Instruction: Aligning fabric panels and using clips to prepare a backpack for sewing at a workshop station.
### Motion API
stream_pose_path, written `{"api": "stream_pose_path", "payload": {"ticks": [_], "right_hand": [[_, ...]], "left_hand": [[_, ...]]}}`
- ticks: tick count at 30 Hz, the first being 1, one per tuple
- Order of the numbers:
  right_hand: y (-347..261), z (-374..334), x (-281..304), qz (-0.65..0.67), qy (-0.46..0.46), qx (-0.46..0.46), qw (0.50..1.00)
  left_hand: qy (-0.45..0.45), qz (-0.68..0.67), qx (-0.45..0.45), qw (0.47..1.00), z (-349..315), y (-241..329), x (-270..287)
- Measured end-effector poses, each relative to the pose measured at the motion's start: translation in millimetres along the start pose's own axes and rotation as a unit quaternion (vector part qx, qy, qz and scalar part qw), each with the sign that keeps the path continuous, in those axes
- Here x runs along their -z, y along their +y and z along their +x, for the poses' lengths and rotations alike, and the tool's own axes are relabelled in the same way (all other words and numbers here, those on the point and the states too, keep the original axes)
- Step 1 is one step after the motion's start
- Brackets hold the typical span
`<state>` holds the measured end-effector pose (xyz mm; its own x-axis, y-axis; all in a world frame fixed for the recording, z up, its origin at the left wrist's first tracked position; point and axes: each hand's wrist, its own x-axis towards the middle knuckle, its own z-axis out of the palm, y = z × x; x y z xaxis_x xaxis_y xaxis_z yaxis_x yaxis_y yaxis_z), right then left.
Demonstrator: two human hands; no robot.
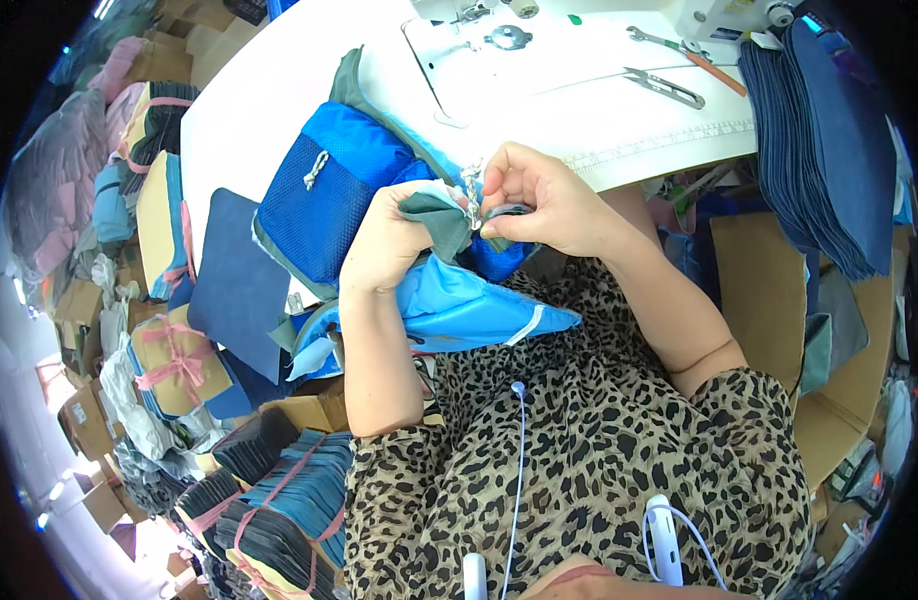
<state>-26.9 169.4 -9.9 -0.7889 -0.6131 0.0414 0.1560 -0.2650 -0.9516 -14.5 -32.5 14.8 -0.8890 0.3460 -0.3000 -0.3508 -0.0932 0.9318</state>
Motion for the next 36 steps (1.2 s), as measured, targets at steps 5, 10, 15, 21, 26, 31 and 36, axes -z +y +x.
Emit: {"api": "stream_pose_path", "payload": {"ticks": [5, 10, 15, 21, 26, 31, 36], "right_hand": [[-5, 2, 5, -0.021, -0.037, -0.042, 0.998], [-1, 1, 3, -0.025, -0.02, -0.026, 0.999], [6, -6, -8, -0.009, 0.071, 0.02, 0.997], [2, -10, 0, 0.032, 0.062, -0.001, 0.998], [-2, -8, 2, -0.001, 0.03, -0.008, 1.0], [-6, -4, 4, -0.034, 0.001, -0.039, 0.999], [-7, -1, 6, -0.054, -0.015, -0.056, 0.997]], "left_hand": [[-0.028, 0.024, 0.02, 0.999, 3, 4, 0], [-0.035, 0.049, 0.029, 0.998, 4, 4, 2], [-0.014, 0.023, -0.002, 1.0, 7, -1, 2], [-0.009, -0.011, 0.008, 1.0, 8, -3, 2], [-0.013, 0.02, -0.014, 1.0, 9, -6, 4], [-0.022, 0.0, 0.008, 1.0, 9, -6, 6], [-0.035, -0.011, 0.036, 0.999, 9, -3, 5]]}}
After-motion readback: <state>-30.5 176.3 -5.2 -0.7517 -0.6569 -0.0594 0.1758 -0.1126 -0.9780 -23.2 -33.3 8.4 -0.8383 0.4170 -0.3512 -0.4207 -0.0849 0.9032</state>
